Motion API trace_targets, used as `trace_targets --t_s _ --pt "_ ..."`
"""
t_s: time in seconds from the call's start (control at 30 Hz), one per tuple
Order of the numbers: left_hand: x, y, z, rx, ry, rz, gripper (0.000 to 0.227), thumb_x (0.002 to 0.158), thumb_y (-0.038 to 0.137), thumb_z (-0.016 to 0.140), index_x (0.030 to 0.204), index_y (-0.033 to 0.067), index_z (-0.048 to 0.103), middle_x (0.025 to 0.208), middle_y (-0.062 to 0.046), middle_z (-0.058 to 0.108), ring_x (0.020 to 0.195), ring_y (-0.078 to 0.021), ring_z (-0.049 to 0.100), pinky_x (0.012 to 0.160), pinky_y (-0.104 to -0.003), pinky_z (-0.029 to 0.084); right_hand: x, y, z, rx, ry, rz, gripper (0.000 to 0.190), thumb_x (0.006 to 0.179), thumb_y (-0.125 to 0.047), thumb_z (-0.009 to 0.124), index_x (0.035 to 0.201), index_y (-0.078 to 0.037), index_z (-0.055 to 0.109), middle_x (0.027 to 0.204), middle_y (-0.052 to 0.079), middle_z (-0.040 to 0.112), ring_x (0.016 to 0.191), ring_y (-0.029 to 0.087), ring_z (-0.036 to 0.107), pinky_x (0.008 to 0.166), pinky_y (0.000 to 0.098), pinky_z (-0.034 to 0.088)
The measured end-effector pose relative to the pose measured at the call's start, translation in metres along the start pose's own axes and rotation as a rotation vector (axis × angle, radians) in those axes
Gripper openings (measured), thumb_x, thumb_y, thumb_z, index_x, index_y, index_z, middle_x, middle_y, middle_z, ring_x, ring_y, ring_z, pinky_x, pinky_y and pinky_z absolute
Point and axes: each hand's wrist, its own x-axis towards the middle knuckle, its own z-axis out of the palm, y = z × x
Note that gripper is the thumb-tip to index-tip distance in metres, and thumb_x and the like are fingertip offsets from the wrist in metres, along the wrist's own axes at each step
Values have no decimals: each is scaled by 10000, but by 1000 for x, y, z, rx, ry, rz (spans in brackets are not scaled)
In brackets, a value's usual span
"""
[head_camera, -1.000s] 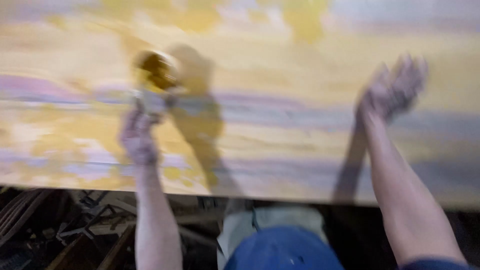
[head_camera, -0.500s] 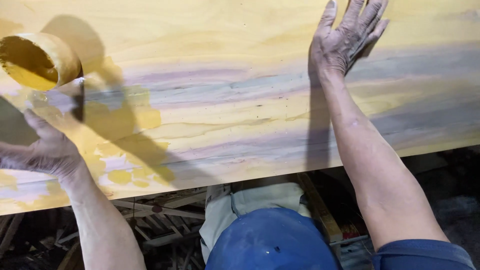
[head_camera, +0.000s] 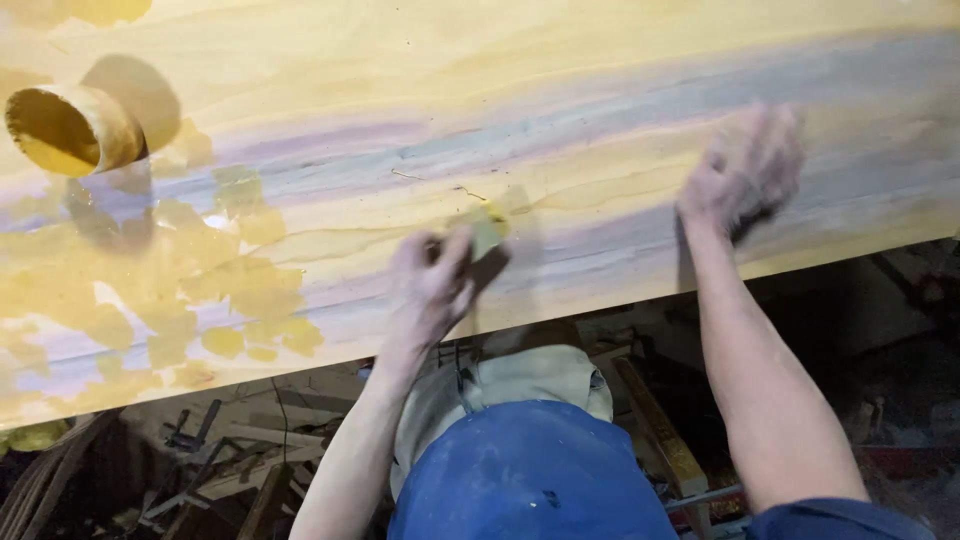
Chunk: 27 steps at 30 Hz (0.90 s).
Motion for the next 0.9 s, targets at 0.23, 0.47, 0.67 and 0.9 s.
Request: trace_targets --t_s 0.23,0.47,0.67,0.9 --pt "8 12 17 357 -293 -154 580 781 231 821 1303 158 579 1097 -185 456 917 -303 512 661 -454 513 -11 15 -24 -50 -106 305 574 1083 -439 569 1605 -220 473 1635 116 273 1509 335 232 1215 613 243" --pt "31 70 -18 446 -419 -239 330 844 82 720 1119 115 541 994 -165 437 781 -293 482 480 -392 450 -3 8 -46 27 -152 319 615 1089 -471 558 1625 -179 481 1645 134 224 1527 397 196 1220 689 178" --pt "81 76 29 512 -616 -239 367 959 33 543 1318 107 552 1079 -197 475 884 -273 487 612 -387 517 -2 8 -44 25 -113 278 595 1104 -482 468 1603 -161 511 1625 139 259 1509 404 229 1192 691 210" --pt "70 46 -22 692 -777 -347 307 959 66 626 1243 184 632 1057 -182 496 863 -258 516 634 -360 563 -2 5 -48 -6 -199 330 627 1121 -456 635 1652 -168 467 1647 122 200 1538 380 187 1241 687 179"
